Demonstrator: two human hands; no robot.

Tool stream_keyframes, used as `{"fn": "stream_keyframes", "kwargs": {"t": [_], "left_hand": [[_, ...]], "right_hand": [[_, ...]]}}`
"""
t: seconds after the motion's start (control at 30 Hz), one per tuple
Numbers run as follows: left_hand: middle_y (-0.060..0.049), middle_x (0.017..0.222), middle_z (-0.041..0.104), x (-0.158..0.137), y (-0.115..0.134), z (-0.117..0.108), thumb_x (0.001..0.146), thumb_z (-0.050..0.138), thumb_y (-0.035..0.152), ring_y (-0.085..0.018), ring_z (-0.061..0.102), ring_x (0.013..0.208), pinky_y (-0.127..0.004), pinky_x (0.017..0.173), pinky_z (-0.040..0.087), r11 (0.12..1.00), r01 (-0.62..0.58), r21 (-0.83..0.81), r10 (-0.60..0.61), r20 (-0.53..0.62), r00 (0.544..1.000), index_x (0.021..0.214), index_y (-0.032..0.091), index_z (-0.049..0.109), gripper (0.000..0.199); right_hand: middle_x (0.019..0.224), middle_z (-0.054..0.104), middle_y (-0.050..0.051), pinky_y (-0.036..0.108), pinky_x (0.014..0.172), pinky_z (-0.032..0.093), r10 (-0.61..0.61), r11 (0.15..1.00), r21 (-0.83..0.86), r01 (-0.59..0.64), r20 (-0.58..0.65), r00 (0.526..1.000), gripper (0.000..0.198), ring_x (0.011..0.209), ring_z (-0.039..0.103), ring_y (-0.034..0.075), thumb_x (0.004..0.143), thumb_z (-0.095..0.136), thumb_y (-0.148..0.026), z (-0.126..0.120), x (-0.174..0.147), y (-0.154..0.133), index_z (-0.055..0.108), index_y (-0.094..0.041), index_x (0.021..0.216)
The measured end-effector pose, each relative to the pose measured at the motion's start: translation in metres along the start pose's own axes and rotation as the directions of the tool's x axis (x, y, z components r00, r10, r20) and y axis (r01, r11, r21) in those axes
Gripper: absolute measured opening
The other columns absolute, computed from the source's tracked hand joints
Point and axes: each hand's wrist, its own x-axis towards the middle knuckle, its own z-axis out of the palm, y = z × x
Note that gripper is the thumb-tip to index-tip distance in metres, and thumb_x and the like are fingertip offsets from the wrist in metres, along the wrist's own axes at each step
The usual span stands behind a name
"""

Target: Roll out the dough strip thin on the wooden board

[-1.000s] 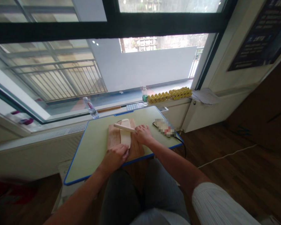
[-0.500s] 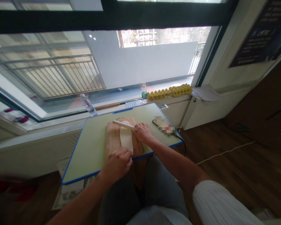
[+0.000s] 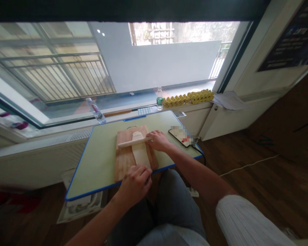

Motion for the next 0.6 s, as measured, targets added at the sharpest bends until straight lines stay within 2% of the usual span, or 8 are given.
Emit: {"fn": "stream_keyframes", "kwargs": {"t": [0.13,0.27,0.33,0.4,0.43,0.5,0.53,0.6], "left_hand": [[-0.006,0.098,0.074,0.001,0.004,-0.006,0.095,0.062,0.018,-0.025,0.068,0.096,-0.045,0.086,0.052,0.998,-0.044,-0.037,0.046,0.037,0.998,0.099,0.022,0.070,0.010],[-0.003,0.096,0.076,0.009,-0.006,-0.013,0.098,0.064,0.028,-0.022,0.070,0.095,-0.043,0.090,0.052,0.972,-0.027,-0.235,0.052,0.100,0.994,0.096,0.024,0.073,0.009],[-0.002,0.098,0.078,0.019,-0.022,-0.017,0.099,0.065,0.035,-0.021,0.071,0.097,-0.040,0.093,0.052,0.946,0.033,-0.324,-0.005,0.087,0.996,0.097,0.025,0.074,0.014],[-0.004,0.108,0.079,0.034,-0.047,-0.020,0.102,0.061,0.038,-0.022,0.070,0.105,-0.040,0.100,0.051,0.944,0.139,-0.299,-0.142,0.013,0.990,0.101,0.026,0.075,0.019],[-0.005,0.115,0.079,0.043,-0.062,-0.021,0.102,0.059,0.039,-0.024,0.069,0.112,-0.043,0.105,0.050,0.946,0.222,-0.235,-0.241,-0.054,0.969,0.104,0.026,0.076,0.021],[-0.010,0.135,0.074,0.061,-0.093,-0.021,0.105,0.053,0.040,-0.029,0.062,0.132,-0.048,0.116,0.045,0.909,0.407,-0.092,-0.416,-0.145,0.898,0.124,0.024,0.073,0.032],[-0.012,0.146,0.069,0.070,-0.109,-0.020,0.106,0.050,0.041,-0.031,0.056,0.141,-0.052,0.121,0.040,0.868,0.496,-0.029,-0.493,-0.163,0.854,0.132,0.023,0.071,0.038],[-0.014,0.159,0.060,0.083,-0.135,-0.015,0.107,0.045,0.041,-0.033,0.049,0.151,-0.056,0.127,0.035,0.779,0.626,0.040,-0.619,-0.113,0.778,0.143,0.021,0.066,0.046]], "right_hand": [[0.140,0.072,0.006,0.040,0.112,0.042,0.013,1.000,-0.006,-0.013,0.003,1.000,0.032,0.135,0.057,0.027,0.103,0.064,-0.035,-0.002,0.012,-0.002,0.072,-0.028,0.133],[0.143,0.070,0.007,0.041,0.111,0.043,0.020,0.999,-0.029,-0.018,0.059,0.998,0.034,0.134,0.058,0.028,0.102,0.063,-0.034,-0.004,0.020,-0.003,0.071,-0.028,0.135],[0.145,0.069,0.006,0.042,0.112,0.044,0.021,0.999,-0.033,-0.019,0.076,0.997,0.035,0.134,0.059,0.028,0.102,0.063,-0.032,-0.004,0.023,-0.004,0.070,-0.029,0.136],[0.146,0.068,0.006,0.041,0.111,0.044,0.015,0.999,-0.035,-0.013,0.072,0.997,0.035,0.133,0.060,0.028,0.101,0.063,-0.032,-0.003,0.024,-0.004,0.071,-0.030,0.135],[0.145,0.068,0.006,0.041,0.111,0.045,0.012,0.999,-0.035,-0.009,0.066,0.998,0.034,0.132,0.061,0.028,0.102,0.063,-0.034,-0.002,0.024,-0.005,0.071,-0.030,0.135],[0.145,0.068,0.005,0.040,0.111,0.045,0.002,1.000,-0.027,0.000,0.060,0.998,0.034,0.131,0.062,0.027,0.104,0.062,-0.044,-0.001,0.026,-0.007,0.072,-0.031,0.133],[0.145,0.068,0.005,0.040,0.111,0.045,-0.005,1.000,-0.023,0.006,0.060,0.998,0.035,0.131,0.063,0.026,0.106,0.058,-0.050,0.000,0.027,-0.008,0.072,-0.032,0.133],[0.148,0.067,0.005,0.040,0.112,0.044,0.001,0.999,-0.036,0.001,0.046,0.999,0.042,0.134,0.061,0.026,0.111,0.047,-0.057,0.002,0.030,-0.011,0.071,-0.032,0.136]]}}
